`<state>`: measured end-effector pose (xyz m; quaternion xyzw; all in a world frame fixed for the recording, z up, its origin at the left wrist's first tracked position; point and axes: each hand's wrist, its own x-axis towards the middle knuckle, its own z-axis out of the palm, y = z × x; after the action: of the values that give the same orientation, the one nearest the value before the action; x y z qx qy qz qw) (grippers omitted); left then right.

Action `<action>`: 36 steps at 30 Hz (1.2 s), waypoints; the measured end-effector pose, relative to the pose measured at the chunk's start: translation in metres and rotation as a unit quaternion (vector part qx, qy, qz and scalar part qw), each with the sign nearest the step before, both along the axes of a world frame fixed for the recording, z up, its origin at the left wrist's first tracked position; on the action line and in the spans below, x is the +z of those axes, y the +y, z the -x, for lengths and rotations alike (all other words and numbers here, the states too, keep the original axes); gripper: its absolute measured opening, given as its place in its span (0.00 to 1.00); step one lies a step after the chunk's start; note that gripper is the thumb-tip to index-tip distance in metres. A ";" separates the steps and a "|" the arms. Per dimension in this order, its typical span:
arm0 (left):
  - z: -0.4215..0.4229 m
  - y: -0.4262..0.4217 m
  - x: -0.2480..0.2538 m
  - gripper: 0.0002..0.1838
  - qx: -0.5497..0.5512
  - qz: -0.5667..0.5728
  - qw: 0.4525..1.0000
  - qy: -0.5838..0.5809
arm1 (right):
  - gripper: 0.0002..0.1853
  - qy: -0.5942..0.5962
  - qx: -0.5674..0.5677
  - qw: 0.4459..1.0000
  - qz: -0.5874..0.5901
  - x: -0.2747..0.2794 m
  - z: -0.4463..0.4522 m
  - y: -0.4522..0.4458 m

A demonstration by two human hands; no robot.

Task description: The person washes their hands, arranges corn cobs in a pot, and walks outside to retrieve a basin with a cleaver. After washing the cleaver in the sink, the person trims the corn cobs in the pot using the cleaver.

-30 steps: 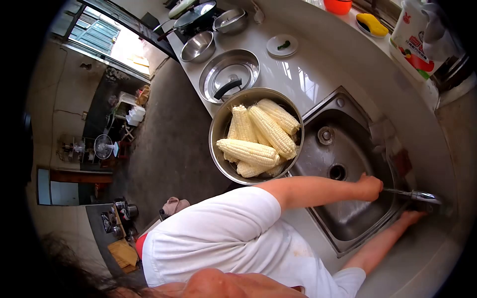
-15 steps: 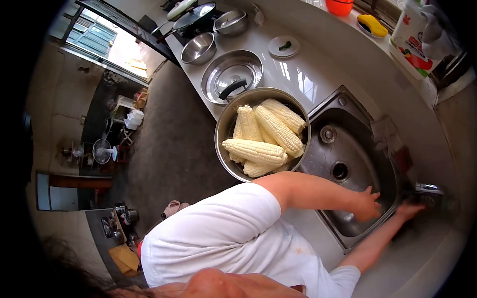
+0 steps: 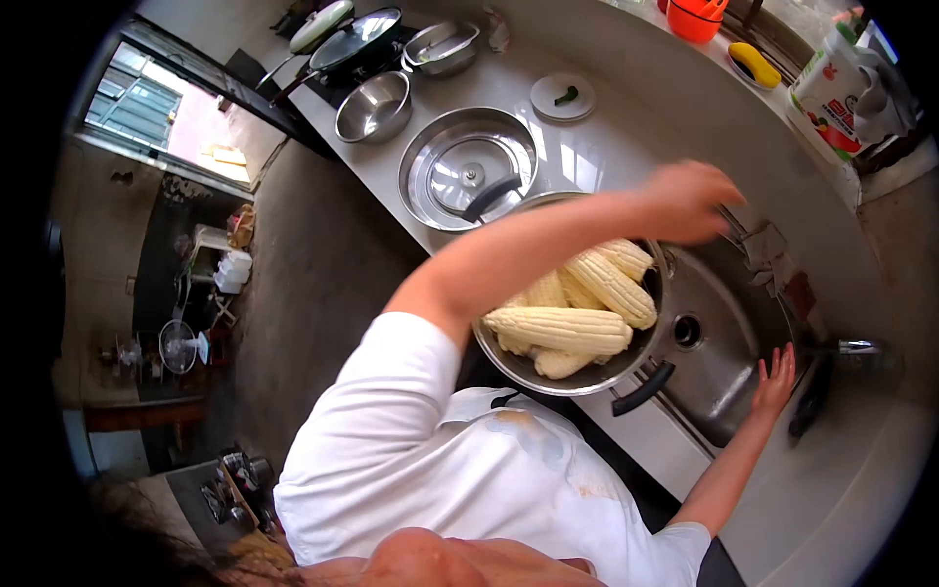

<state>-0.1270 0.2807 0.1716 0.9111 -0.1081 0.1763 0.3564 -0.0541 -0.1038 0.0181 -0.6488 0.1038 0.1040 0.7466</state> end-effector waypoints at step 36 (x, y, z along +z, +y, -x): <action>0.301 0.317 -0.180 0.23 0.275 0.739 0.602 0.126 | 0.19 -0.025 -0.191 0.979 0.071 0.047 0.245 0.088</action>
<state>-0.4283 0.5976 -0.0086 0.3372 0.3611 0.1689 0.8529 -0.2989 -0.0162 0.0656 -0.6710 0.2144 -0.0647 0.7068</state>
